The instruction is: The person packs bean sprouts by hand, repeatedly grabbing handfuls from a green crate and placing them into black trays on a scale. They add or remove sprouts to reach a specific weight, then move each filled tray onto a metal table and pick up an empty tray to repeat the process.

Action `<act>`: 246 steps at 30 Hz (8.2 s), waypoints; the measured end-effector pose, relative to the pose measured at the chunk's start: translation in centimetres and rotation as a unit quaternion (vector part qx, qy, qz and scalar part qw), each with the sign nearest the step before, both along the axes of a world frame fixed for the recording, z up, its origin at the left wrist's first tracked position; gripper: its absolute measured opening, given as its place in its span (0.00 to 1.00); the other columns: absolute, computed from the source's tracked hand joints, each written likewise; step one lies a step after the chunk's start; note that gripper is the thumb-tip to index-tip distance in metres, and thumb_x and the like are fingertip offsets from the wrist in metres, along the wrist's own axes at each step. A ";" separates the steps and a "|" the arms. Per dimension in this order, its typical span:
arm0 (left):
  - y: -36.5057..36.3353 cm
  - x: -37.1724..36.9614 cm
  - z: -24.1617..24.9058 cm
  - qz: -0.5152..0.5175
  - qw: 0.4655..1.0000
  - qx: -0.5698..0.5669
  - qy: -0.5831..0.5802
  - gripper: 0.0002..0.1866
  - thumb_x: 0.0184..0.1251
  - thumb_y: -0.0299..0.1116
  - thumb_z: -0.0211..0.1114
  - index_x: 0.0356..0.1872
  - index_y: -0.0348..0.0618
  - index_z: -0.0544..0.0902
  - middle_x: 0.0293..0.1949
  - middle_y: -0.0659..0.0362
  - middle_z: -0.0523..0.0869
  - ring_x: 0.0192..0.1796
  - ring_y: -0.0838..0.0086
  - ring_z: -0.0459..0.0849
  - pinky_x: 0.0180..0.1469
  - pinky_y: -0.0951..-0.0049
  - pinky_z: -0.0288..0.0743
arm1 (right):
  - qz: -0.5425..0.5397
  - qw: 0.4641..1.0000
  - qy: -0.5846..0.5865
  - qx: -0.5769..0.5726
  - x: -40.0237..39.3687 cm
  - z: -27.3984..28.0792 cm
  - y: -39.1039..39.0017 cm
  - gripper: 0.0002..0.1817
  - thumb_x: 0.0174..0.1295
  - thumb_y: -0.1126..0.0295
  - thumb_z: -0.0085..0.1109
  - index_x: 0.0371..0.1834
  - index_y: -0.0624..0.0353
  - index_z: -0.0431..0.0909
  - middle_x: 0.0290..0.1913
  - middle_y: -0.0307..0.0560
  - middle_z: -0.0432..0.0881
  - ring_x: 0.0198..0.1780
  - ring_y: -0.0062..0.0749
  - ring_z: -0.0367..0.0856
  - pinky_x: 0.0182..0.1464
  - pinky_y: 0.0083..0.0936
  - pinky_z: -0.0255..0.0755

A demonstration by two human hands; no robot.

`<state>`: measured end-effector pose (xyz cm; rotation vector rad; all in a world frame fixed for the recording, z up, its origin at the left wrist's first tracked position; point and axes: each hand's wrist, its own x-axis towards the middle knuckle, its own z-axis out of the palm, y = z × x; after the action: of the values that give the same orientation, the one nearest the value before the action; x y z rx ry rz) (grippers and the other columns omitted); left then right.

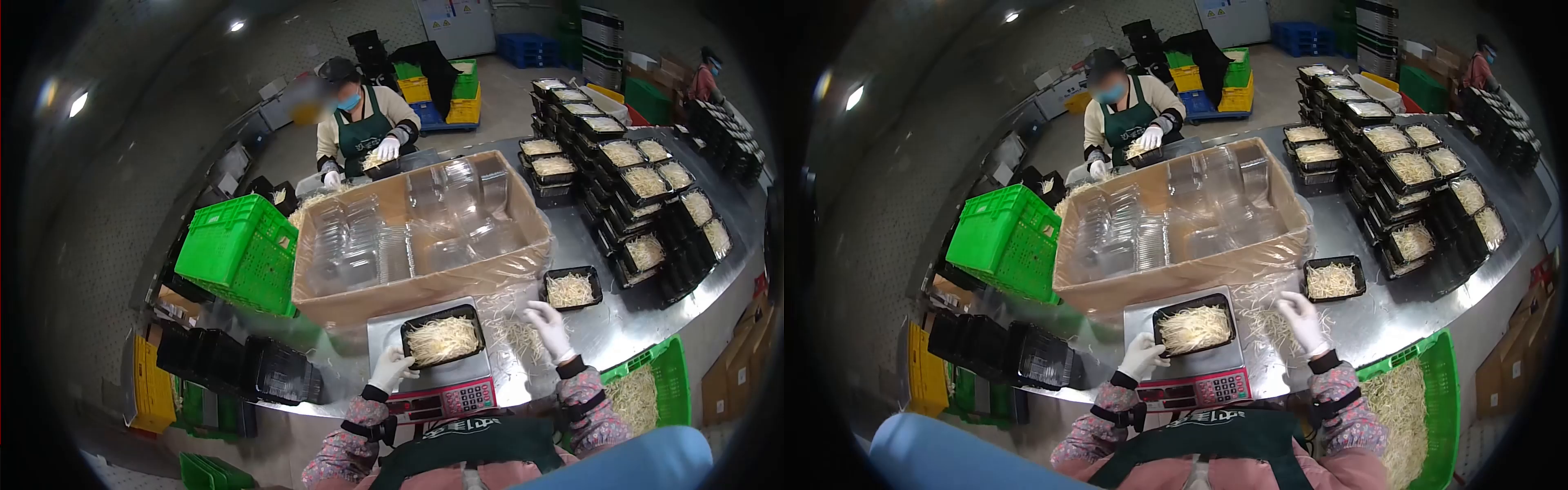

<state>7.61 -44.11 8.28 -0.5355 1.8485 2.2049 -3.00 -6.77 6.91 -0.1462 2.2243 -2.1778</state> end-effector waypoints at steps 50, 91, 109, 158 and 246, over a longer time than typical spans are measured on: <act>58.7 14.0 -7.9 -0.851 0.212 -0.337 0.342 0.75 0.30 0.41 0.86 0.78 0.40 0.39 0.77 0.37 0.45 0.73 0.43 0.63 0.71 0.58 0.65 | -0.178 0.797 -0.260 0.516 45.8 -9.1 27.0 0.55 0.39 0.47 0.78 0.69 0.63 0.62 0.65 0.66 0.69 0.62 0.61 0.72 0.55 0.45 0.76; 56.6 9.1 -4.5 -0.764 0.555 -0.201 0.259 0.27 0.62 0.37 0.69 0.62 0.42 0.78 0.61 0.47 0.80 0.64 0.59 0.78 0.67 0.66 0.70 | -0.224 0.798 -0.330 0.451 41.4 -10.4 31.9 0.70 0.30 0.35 0.78 0.76 0.62 0.54 0.71 0.72 0.60 0.70 0.68 0.62 0.71 0.53 0.57; 37.6 10.9 -0.2 -0.442 0.844 -0.216 0.213 0.18 0.66 0.22 0.64 0.58 0.36 0.80 0.51 0.54 0.85 0.52 0.72 0.84 0.57 0.73 0.77 | -0.215 0.829 -0.215 0.470 41.6 -13.9 34.3 0.36 0.45 0.61 0.71 0.60 0.61 0.74 0.52 0.60 0.82 0.55 0.52 0.81 0.57 0.39 0.75; 4.4 -4.5 -0.1 -0.155 0.694 -0.643 0.284 0.29 0.70 0.41 0.53 0.69 0.39 0.67 0.64 0.48 0.75 0.64 0.54 0.73 0.67 0.56 0.63 | 0.193 0.706 0.410 0.544 -1.5 2.9 -12.9 0.04 0.54 0.74 0.54 0.32 0.60 0.77 0.30 0.52 0.81 0.31 0.46 0.84 0.31 0.36 0.78; 4.1 -4.3 2.0 -0.172 0.729 -0.578 0.325 0.43 0.52 0.42 0.76 0.68 0.34 0.68 0.61 0.44 0.78 0.64 0.51 0.75 0.67 0.58 0.67 | 0.203 0.924 0.235 0.224 -4.2 6.5 -5.5 0.13 0.61 0.73 0.63 0.49 0.64 0.85 0.40 0.55 0.86 0.42 0.40 0.85 0.47 0.28 0.77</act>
<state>3.28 -39.99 10.31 0.5265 3.2179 0.7510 -7.20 -12.27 13.38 -1.1014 2.5500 -1.4858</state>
